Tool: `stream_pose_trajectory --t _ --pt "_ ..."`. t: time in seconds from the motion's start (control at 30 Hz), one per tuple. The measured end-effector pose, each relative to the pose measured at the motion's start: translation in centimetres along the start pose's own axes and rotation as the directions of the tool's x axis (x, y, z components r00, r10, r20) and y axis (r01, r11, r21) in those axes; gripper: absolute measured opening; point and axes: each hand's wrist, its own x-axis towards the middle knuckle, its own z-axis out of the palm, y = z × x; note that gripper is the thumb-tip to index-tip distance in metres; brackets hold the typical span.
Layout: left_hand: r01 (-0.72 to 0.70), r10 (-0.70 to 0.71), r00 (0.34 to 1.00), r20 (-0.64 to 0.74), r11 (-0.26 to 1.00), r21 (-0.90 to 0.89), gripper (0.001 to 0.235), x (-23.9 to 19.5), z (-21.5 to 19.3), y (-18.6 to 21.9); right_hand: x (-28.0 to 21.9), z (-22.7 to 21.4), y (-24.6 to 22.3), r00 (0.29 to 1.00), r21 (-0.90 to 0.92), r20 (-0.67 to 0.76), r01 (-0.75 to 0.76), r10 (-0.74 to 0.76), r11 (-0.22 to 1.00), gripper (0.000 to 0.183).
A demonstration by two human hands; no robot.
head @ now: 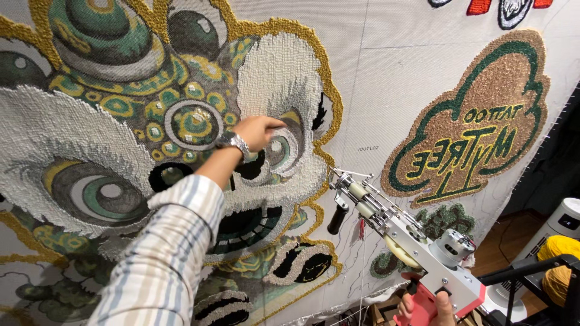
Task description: The person uses a handheld electric tufting gun to apply white yarn to a large canvas stretched on a frame. They move the tool steadily across the surface, filling in sections of a pre-drawn design featuring a stylized face with large eyes.
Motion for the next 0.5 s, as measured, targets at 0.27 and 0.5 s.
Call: stream_pose_trajectory --t 0.27,0.5 --pt "0.034 -0.044 0.994 0.103 0.994 0.099 0.046 0.3 -3.1 -0.5 2.4 -0.8 1.4 0.994 -0.007 0.069 0.090 -0.089 0.996 0.100" --pt "-0.069 0.067 0.996 0.066 0.997 0.023 0.044 0.1 -3.0 -1.0 1.6 1.1 1.3 1.000 0.004 0.006 0.029 -0.029 1.000 0.093"
